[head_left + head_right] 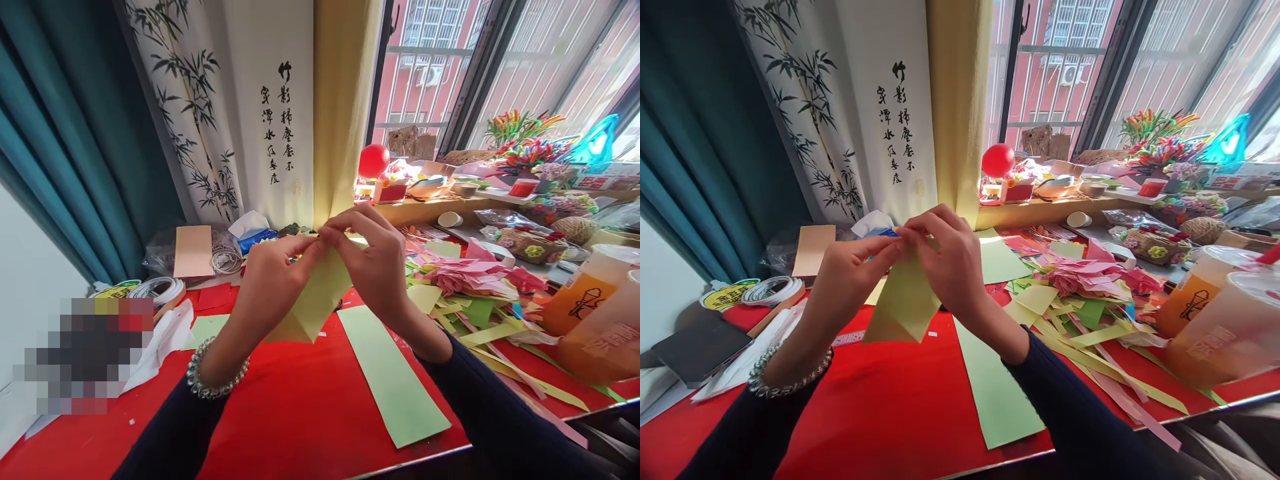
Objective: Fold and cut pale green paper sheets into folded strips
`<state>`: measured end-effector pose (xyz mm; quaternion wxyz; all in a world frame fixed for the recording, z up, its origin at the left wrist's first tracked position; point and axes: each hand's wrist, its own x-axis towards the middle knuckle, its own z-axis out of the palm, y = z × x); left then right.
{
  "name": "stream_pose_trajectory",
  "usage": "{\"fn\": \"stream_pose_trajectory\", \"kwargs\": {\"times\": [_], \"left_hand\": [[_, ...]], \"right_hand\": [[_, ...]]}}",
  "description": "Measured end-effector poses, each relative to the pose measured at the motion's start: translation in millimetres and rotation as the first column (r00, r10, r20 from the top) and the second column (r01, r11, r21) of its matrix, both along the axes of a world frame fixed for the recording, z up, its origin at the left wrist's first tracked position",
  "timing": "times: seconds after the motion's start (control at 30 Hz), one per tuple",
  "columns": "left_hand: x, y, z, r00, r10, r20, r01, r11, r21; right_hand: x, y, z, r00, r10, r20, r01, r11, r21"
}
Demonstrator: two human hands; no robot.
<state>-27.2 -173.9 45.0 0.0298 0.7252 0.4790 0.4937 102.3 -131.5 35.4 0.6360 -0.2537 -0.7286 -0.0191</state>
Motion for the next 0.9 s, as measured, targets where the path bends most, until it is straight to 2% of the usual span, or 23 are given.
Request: {"fn": "stream_pose_trajectory", "kwargs": {"times": [0.2, 0.33, 0.57, 0.73, 0.9], "left_hand": [[3.7, -2.5, -6.1, 1.000, 0.027, 0.002, -0.027, 0.999, 0.042], [4.7, -5.4, -13.5, 0.999, 0.032, 0.037, -0.032, 0.999, 0.002], [5.7, -19.6, -26.6, 0.995, -0.077, -0.069, 0.074, 0.996, -0.048], [6.0, -29.7, -47.6, 0.974, -0.137, -0.180, 0.140, 0.990, 0.003], [2.5, -40.9, -71.6, 0.955, -0.191, -0.227, 0.204, 0.978, 0.036]], "right_hand": [[0.1, -0.8, -5.9, 0.990, -0.103, 0.101, 0.096, 0.993, 0.067], [2.9, 1.3, -6.6, 0.984, -0.163, 0.077, 0.158, 0.986, 0.059], [24.3, 12.6, 1.8, 0.973, -0.231, 0.014, 0.230, 0.971, 0.061], [44.1, 20.3, 2.5, 0.946, -0.323, 0.001, 0.323, 0.944, 0.070], [60.2, 22.9, -1.1, 0.928, -0.373, 0.009, 0.372, 0.927, 0.053]]}}
